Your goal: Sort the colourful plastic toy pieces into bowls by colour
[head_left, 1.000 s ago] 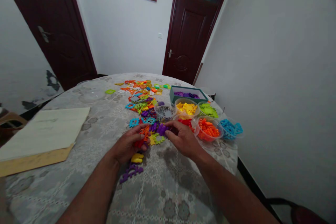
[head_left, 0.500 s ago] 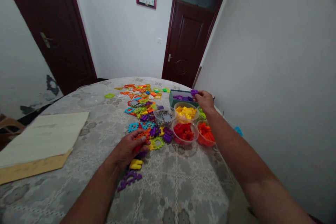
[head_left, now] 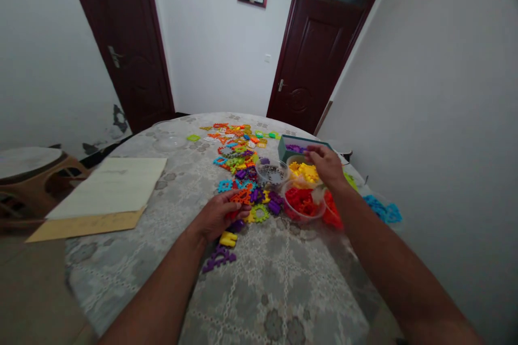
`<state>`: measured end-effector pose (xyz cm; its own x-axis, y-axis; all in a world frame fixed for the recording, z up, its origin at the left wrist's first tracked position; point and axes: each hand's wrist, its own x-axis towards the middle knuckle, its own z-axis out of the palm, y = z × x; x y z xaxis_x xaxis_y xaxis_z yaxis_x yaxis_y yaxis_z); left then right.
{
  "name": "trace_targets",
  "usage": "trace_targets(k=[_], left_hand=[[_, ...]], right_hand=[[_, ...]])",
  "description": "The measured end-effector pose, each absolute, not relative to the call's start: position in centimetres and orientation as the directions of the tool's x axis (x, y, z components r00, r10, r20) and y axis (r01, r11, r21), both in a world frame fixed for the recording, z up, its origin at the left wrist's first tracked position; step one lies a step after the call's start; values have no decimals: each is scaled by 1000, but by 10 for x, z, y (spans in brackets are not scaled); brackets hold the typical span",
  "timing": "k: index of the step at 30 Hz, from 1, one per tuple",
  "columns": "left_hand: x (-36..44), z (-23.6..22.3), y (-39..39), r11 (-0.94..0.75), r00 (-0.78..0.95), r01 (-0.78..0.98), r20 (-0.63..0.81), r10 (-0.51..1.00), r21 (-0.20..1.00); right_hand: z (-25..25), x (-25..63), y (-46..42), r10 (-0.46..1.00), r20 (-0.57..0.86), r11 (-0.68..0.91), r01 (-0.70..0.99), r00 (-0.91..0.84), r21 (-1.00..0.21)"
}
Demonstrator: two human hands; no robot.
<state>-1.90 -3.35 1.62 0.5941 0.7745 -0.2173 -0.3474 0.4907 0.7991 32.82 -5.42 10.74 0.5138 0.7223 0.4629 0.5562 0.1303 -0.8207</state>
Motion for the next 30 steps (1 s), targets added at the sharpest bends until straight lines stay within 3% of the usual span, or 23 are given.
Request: trace_targets(k=[3, 6, 10, 16, 19, 24, 30], left_hand=[[-19, 16, -35, 491, 602, -336, -218, 768, 803], [-20, 17, -37, 480, 635, -312, -196, 747, 820], [-21, 19, -39, 473, 706, -251, -174, 686, 845], [-21, 27, -39, 441, 681, -216, -190, 707, 871], [-23, 29, -37, 443, 667, -242, -184, 723, 863], [-23, 26, -36, 418, 651, -235, -178, 738, 877], [-20, 26, -41, 426, 680, -333, -98, 726, 841]], right_hand=[[93, 274, -83, 877, 413, 193, 607, 245, -771], [83, 219, -107, 903, 429, 278, 731, 23, -624], [70, 175, -116, 893, 444, 347, 745, -76, -570], [70, 180, -133, 903, 415, 253, 641, 113, -725], [79, 209, -152, 838, 470, 203, 642, 277, -739], [89, 282, -187, 616, 571, -30, 741, 542, -671], [61, 347, -207, 552, 619, -346, 829, 559, -440]])
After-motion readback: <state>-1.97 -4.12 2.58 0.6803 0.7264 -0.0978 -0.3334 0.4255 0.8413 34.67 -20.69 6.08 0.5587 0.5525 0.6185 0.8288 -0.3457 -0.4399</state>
